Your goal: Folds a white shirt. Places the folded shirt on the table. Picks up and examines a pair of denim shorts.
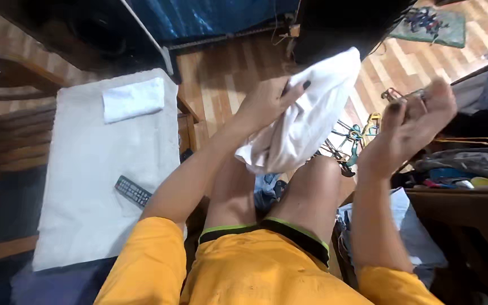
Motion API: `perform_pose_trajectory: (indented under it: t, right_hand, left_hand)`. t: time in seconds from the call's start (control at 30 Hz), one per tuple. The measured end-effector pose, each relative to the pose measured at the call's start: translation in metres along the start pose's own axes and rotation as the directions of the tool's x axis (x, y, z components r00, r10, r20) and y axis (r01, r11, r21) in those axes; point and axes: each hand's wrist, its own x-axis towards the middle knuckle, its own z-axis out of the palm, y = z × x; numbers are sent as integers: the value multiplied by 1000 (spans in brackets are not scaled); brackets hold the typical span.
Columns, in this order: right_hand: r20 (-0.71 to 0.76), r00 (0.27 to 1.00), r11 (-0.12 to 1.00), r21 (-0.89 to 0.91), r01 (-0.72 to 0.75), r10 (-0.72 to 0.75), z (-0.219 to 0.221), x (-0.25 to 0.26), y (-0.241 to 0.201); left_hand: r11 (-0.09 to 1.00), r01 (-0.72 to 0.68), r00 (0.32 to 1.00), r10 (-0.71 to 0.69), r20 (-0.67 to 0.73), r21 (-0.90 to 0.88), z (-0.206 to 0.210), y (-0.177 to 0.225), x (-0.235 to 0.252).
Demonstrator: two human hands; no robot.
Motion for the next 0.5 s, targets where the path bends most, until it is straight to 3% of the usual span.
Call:
perform_pose_trajectory:
  t: [0.1,0.17,0.27,0.37,0.43,0.5]
  right_hand:
    - [86,992,960,-258,112,-93,51,-81,-44]
    - [179,982,931,-343,126,-67,74,-114,-60]
    - [210,976,998,-45,-42,51,59,-97,-37]
    - [129,958,922,263,-283,257,7,-55,-24]
    - [101,939,904,255,-344,329,-33,-32,-35]
    - [163,928,918,165,-360,335,-51,-20,-59]
  left_hand:
    - [1000,2,991,-5,-135,-22,-13,21,2]
    - [997,70,992,-74,-101,-40,-26,26,-2]
    - [994,96,995,-97,15,53,-45,20,-20]
    - [985,74,985,-97,142,159,-76,6,-48]
    - [990,85,956,-111,270,109,-105,-6,-72]
    - [989,143,888,-115,446,-29,-126,-11,-94]
